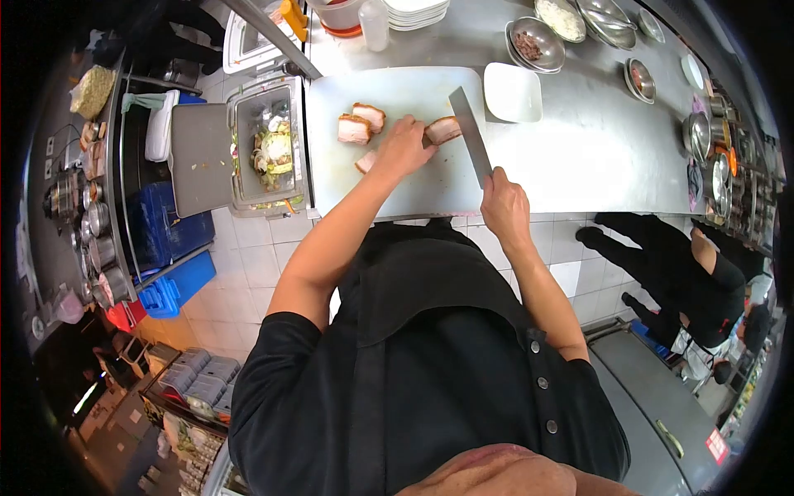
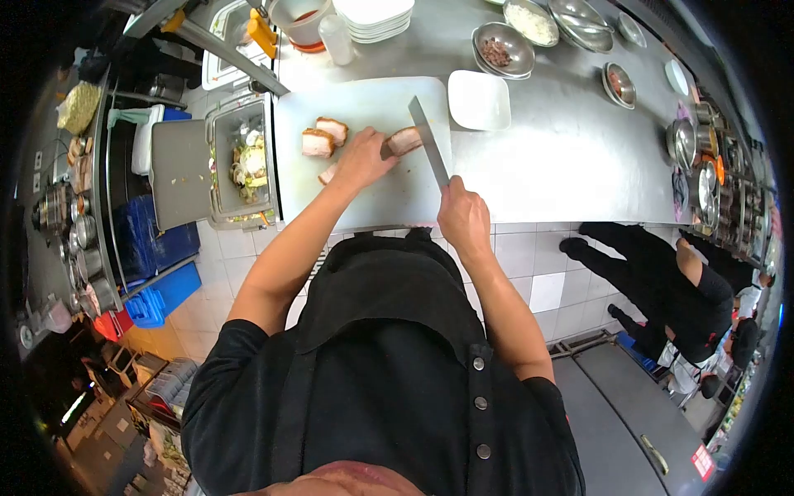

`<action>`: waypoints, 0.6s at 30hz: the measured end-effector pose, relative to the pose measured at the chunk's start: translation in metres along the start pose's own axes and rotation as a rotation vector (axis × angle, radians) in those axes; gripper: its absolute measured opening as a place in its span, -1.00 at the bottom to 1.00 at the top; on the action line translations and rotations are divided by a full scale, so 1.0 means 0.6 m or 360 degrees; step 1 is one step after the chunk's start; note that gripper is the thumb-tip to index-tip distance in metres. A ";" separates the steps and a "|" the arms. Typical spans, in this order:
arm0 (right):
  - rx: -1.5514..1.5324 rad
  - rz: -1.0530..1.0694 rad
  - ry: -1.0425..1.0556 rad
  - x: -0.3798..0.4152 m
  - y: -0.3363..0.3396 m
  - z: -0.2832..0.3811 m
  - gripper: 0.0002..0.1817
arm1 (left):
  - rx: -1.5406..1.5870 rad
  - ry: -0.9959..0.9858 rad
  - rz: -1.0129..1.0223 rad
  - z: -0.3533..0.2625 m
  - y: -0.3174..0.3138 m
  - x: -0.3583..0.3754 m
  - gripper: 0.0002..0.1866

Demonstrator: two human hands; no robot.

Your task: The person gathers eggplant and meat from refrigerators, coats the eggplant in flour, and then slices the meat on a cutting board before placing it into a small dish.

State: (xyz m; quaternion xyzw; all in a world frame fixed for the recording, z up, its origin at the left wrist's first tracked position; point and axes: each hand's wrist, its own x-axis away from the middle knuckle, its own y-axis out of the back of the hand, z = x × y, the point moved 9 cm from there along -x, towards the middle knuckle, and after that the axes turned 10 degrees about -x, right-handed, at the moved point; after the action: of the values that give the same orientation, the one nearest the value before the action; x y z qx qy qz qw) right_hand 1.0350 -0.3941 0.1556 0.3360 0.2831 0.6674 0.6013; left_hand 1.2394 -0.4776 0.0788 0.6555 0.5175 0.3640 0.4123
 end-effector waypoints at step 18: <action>0.0133 0.0135 0.0137 -0.023 0.002 0.079 -0.78 | 0.0128 0.0046 -0.0059 0.020 -0.010 0.014 -0.52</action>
State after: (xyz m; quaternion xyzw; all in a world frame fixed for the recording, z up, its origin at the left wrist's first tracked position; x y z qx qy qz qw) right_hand 1.0723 -0.4090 0.1845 0.3433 0.3218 0.6938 0.5452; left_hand 1.2496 -0.4709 0.0693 0.6565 0.5497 0.3447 0.3848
